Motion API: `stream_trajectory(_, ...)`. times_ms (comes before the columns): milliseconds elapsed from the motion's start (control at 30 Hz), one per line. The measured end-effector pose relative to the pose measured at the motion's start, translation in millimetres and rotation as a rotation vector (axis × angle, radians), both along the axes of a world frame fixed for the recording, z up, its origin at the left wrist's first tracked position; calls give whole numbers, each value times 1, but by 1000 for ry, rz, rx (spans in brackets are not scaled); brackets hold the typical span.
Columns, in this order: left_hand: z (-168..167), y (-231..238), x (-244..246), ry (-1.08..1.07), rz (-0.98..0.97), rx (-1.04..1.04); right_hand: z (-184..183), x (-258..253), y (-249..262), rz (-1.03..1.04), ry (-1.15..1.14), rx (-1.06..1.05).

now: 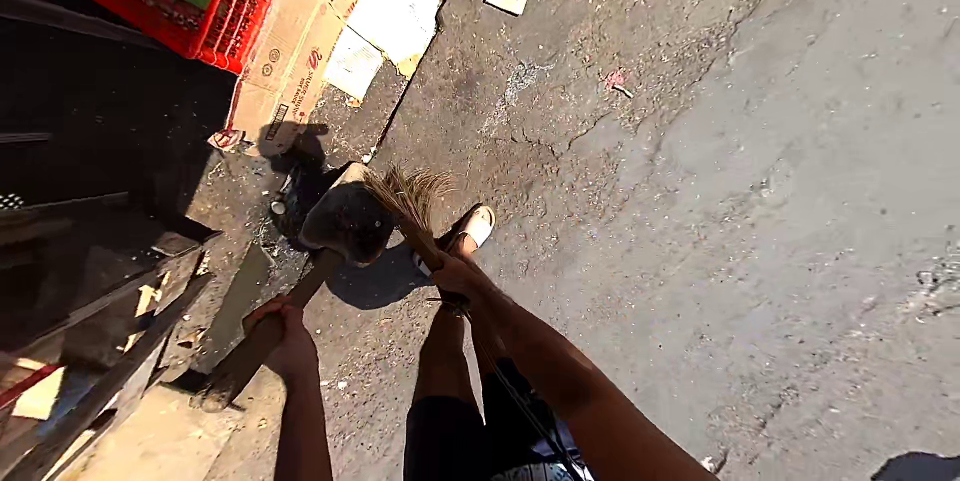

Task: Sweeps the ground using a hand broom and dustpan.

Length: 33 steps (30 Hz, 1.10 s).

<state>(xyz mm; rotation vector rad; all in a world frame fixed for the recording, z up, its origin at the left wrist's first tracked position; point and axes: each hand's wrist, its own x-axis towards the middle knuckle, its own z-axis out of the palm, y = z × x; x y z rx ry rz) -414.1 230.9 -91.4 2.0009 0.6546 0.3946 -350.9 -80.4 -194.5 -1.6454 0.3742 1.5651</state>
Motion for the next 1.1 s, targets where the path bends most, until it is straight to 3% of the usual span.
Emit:
stream_trajectory(133,24,-32,32,142,85,-75,79,23,-150,-248,-1,97)
stream_trajectory(267,44,-78,96,228,182,-74,121,16,-330,-692,-24,-187)
stream_trajectory(400,53,-123,186,154,156,-57,99,7,-478,-1089,-60,-591)
stream_trajectory(500,53,-160,281,99,97,-60,44,31,-558,-1359,6,-698)
stream_trajectory(600,43,-193,385,15,-6,-59,-30,109,-576,-1441,91,-613)
stream_trajectory(667,42,-220,460,-21,-117,-32,-75,172,-546,-1230,104,-498)
stream_trajectory(733,42,-246,523,-18,-215,-9,-94,224,-500,-974,72,-372)
stream_trajectory(800,47,-274,570,34,-293,33,-76,248,-461,-806,52,-217)
stream_trajectory(867,46,-300,611,43,-375,87,-33,257,-454,-754,39,-154)
stream_trajectory(1000,33,-324,661,39,-511,179,63,231,-511,-917,44,-118)
stream_trajectory(1100,26,-334,684,105,-561,210,70,212,-559,-1093,-19,-324)
